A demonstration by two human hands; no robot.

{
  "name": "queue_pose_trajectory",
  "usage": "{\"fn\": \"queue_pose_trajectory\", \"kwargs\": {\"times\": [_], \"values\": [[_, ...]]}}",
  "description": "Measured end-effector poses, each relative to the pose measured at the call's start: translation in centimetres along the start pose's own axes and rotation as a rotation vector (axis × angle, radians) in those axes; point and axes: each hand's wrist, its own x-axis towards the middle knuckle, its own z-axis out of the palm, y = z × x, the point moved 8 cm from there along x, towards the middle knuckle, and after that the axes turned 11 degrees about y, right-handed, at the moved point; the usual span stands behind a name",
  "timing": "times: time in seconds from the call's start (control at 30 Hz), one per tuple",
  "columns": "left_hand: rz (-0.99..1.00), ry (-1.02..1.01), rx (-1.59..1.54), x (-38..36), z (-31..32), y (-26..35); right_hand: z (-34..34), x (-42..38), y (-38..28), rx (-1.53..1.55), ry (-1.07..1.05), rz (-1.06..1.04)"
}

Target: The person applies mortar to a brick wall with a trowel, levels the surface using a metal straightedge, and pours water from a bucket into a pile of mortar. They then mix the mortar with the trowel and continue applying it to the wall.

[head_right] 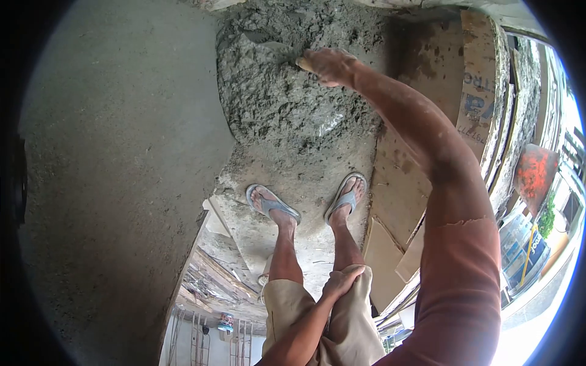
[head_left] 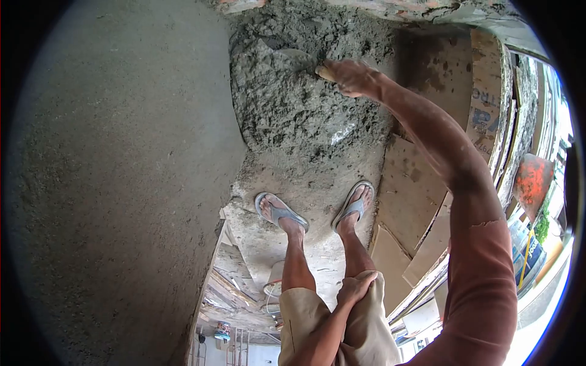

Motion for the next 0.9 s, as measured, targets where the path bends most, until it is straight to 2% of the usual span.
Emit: {"fn": "queue_pose_trajectory", "kwargs": {"times": [0.13, 0.2, 0.23, 0.3, 0.33, 0.4, 0.43, 0.5, 0.57, 0.63, 0.67, 0.73, 0.77, 0.83, 0.87, 0.9], "values": [[-0.02, 0.01, 0.023, 0.0, -0.1, 0.1, -8.8, -8.1, 2.9, -0.678, 0.059, -0.046], [-0.003, -0.012, 0.008, 1.6, 1.0, -0.8, -11.9, -9.6, 6.9, -0.406, 0.277, 0.23], [-0.009, -0.011, 0.011, 0.6, 0.3, -0.4, -11.2, -9.7, 9.3, -0.4, 0.274, 0.232], [0.012, -0.028, -0.002, -1.0, -1.0, 0.8, -11.7, -10.0, 12.1, -0.475, 0.643, 0.122], [0.006, -0.026, 0.003, -0.5, -0.7, 0.4, -10.3, -10.1, 12.5, -0.468, 0.642, 0.127], [0.011, 0.004, -0.008, 0.3, 0.0, -0.2, -5.3, -9.7, 15.6, -0.228, 0.447, 0.451], [-0.008, 0.014, 0.007, 0.2, 0.1, -0.2, -2.5, -9.1, 16.1, -0.083, 0.502, 0.558], [0.004, 0.003, 0.008, 0.1, 0.0, 0.2, 2.2, -7.4, 14.0, 0.315, 0.45, 0.617], [0.02, -0.001, 0.007, 0.7, 0.1, 0.1, 3.1, -7.9, 10.7, 0.758, 0.27, 0.57], [0.02, 0.0, 0.046, 1.6, 1.4, -1.1, 3.2, -7.6, 8.8, 0.579, 0.204, 0.426], [0.007, 0.014, 0.069, 1.3, 1.1, -1.0, 3.4, -7.6, 8.2, 0.574, 0.216, 0.431], [-0.008, 0.023, 0.073, 1.2, 0.8, -1.0, 3.3, -7.5, 5.0, 0.29, 0.133, 0.25], [-0.002, 0.034, 0.074, 1.2, 0.6, -0.6, 2.2, -7.9, 4.6, 0.291, 0.146, 0.249], [0.019, 0.031, 0.082, 0.7, 0.2, -0.4, -2.0, -9.8, 2.8, -0.052, 0.051, 0.152], [0.021, 0.032, 0.093, 0.6, 0.1, -0.3, -3.8, -10.3, 3.5, -0.05, 0.053, 0.163], [0.023, 0.037, 0.088, 0.8, 0.2, -0.2, -5.7, -10.4, 4.9, -0.187, 0.093, 0.187]]}}
